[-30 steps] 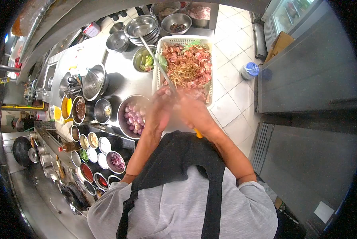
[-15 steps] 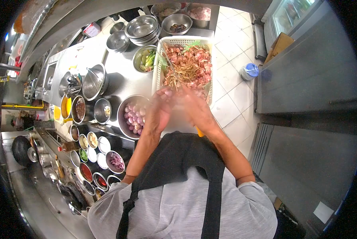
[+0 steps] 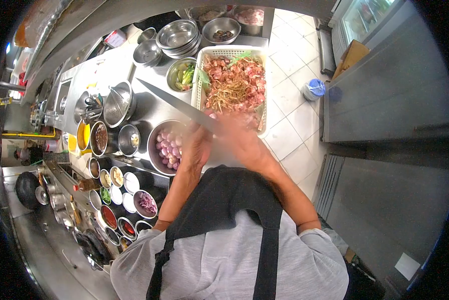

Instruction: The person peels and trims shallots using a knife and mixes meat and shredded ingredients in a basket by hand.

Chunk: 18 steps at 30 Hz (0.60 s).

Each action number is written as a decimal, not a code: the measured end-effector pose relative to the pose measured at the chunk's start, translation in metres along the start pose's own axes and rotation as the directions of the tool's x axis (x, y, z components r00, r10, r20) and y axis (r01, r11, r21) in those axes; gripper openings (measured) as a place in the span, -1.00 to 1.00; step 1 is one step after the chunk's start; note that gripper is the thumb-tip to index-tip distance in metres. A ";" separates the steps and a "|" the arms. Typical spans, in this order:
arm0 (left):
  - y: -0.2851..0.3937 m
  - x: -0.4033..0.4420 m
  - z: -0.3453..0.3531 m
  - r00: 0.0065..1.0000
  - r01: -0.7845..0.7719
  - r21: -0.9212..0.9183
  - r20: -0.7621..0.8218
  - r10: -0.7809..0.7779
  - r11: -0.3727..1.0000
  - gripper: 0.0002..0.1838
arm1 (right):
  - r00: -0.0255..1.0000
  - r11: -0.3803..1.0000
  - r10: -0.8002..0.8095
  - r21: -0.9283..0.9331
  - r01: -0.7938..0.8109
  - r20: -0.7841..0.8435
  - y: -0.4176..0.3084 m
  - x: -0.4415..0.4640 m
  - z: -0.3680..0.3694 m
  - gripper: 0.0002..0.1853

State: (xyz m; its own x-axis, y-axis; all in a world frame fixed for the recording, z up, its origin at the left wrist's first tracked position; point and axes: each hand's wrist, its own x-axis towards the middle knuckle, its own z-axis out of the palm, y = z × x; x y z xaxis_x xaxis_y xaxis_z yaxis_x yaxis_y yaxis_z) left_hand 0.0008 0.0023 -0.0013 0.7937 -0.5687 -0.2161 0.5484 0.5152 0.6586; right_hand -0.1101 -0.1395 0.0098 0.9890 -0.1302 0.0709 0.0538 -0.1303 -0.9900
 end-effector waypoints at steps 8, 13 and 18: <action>0.001 -0.002 -0.005 0.996 -0.093 0.151 -0.002 0.094 0.984 -0.70 | 0.993 0.971 -0.111 -0.216 0.103 -0.028 -0.023 0.001 0.000 -0.41; 0.007 -0.004 -0.005 0.990 -0.142 0.246 0.008 0.144 0.959 -0.69 | 0.983 0.903 -0.177 -0.405 0.145 -0.043 -0.031 -0.001 0.001 -0.43; 0.010 -0.006 -0.002 0.986 -0.167 0.254 0.027 0.166 0.953 -0.68 | 0.998 0.930 -0.037 -0.368 0.015 -0.052 -0.042 0.000 0.000 -0.43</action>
